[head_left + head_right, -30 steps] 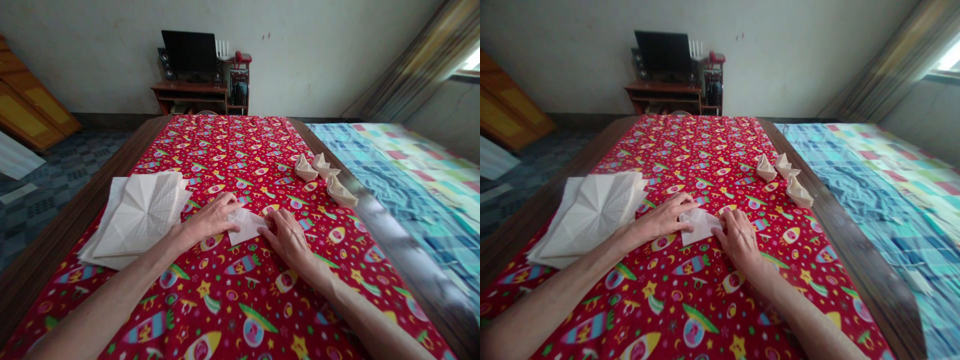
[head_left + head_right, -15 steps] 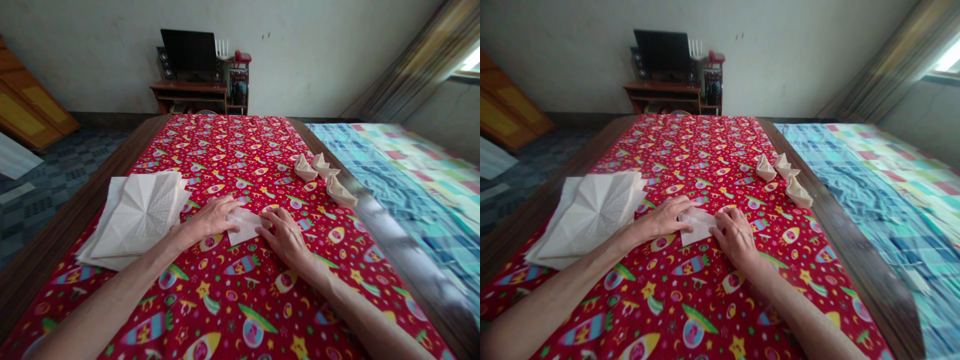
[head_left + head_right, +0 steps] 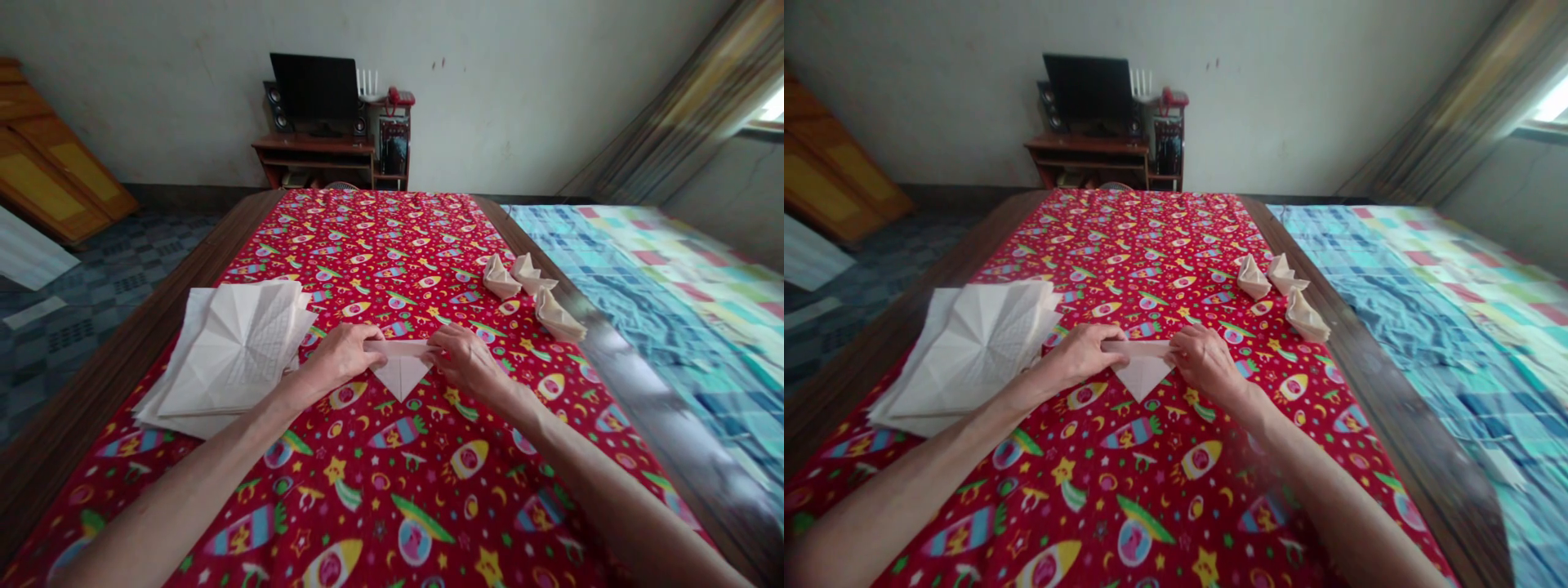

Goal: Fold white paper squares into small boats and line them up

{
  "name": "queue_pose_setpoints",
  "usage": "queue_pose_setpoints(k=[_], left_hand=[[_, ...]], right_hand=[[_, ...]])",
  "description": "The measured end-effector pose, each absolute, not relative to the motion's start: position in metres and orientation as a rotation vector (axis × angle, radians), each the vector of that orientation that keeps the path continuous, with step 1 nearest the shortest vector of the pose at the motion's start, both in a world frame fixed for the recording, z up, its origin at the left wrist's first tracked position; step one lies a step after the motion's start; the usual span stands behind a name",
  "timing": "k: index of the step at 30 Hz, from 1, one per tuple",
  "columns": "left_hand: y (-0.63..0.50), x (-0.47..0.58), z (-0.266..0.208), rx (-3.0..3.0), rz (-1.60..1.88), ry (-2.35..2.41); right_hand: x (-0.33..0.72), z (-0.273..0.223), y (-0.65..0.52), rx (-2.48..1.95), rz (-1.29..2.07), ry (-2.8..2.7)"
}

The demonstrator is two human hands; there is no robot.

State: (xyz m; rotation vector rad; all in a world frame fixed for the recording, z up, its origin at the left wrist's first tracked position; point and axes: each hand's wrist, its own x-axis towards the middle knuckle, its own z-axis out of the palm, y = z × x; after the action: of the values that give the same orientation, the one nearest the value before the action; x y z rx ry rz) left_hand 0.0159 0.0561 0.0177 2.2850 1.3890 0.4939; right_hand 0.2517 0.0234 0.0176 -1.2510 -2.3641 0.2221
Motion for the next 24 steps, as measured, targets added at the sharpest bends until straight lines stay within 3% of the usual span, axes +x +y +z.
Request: queue_pose_setpoints(k=[11,19,24], left_hand=[[0.057,0.016,0.007,2.450,0.613,1.230],[0.047,0.004,0.006,2.576,0.722,1.076],[0.035,-0.004,0.012,2.828,0.549,1.071]], right_hand=[[0.241,0.005,0.034,-1.240,0.378,-2.241],[0.252,-0.002,0.027,-1.051,0.247,-2.279],[0.259,-0.002,0.023,-0.969,0.112,-2.390]])
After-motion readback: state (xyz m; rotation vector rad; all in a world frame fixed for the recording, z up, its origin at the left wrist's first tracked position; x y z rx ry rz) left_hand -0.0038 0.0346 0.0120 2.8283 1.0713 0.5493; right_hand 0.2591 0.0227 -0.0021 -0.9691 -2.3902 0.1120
